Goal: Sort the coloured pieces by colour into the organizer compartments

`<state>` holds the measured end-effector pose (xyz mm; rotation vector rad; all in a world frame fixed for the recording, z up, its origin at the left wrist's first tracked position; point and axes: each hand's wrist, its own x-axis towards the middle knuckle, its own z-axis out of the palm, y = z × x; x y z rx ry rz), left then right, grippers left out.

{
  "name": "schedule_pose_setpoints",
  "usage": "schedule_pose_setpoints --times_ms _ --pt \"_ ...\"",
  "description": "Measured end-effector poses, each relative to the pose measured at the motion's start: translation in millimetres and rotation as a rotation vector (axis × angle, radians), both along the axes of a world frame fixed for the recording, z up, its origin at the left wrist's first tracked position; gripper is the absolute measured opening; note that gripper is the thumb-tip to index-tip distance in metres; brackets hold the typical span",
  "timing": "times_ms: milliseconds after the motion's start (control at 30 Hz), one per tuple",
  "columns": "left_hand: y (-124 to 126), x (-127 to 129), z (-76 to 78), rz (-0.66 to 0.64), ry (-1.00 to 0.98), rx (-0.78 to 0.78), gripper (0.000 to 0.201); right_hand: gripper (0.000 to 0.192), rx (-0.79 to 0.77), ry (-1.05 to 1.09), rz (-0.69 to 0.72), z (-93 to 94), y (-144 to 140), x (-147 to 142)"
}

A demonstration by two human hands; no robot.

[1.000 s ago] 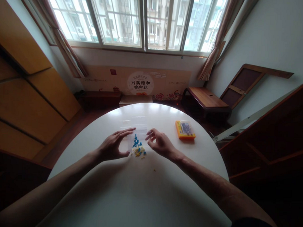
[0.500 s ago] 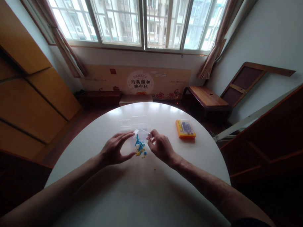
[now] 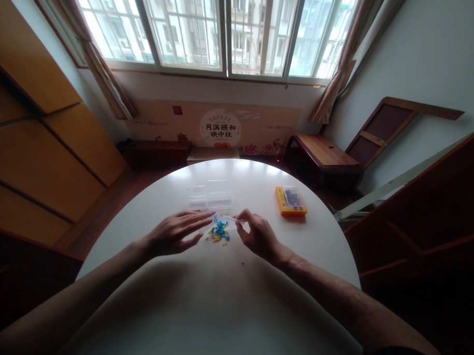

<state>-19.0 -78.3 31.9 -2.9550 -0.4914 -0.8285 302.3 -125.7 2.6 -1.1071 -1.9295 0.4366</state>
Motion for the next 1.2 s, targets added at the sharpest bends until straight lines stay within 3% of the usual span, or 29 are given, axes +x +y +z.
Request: schedule_pose_setpoints --times_ms 233,400,533,600,700,767,833,1000,1200 --pt "0.9 0.9 12.1 -0.046 0.106 -0.022 0.066 0.01 0.06 -0.028 0.102 1.9 3.2 10.1" --pt "1.8 -2.7 12.3 -0.057 0.122 -0.024 0.063 0.011 0.086 -0.049 0.138 3.6 1.8 14.2" --pt "0.2 4.7 3.7 0.013 -0.043 -0.037 0.064 0.001 0.109 0.038 0.049 11.4 6.1 12.4" --pt "-3.8 18.9 -2.2 0.102 -0.243 -0.128 0.063 0.007 0.119 0.127 -0.057 18.6 13.4 9.6" --pt "-9.8 48.5 -10.2 0.117 -0.476 -0.47 0.065 0.017 0.103 0.243 -0.159 32.1 30.6 5.5" --pt "-10.4 65.4 -14.2 0.138 -0.561 -0.62 0.064 0.024 0.053 0.267 -0.136 40.6 44.6 5.3" --pt "-7.9 74.3 -17.3 0.211 -0.573 -0.669 0.062 0.027 0.008 0.237 -0.097 47.1 59.3 8.9" --pt "-2.6 61.0 -24.7 0.362 -0.391 -0.505 0.063 0.028 0.054 -0.075 -0.031 54.4 97.4 35.5" --pt "-8.2 32.5 -34.8 0.336 -0.15 -0.296 0.049 0.026 0.145 -0.316 0.038 52.6 149.0 62.4"
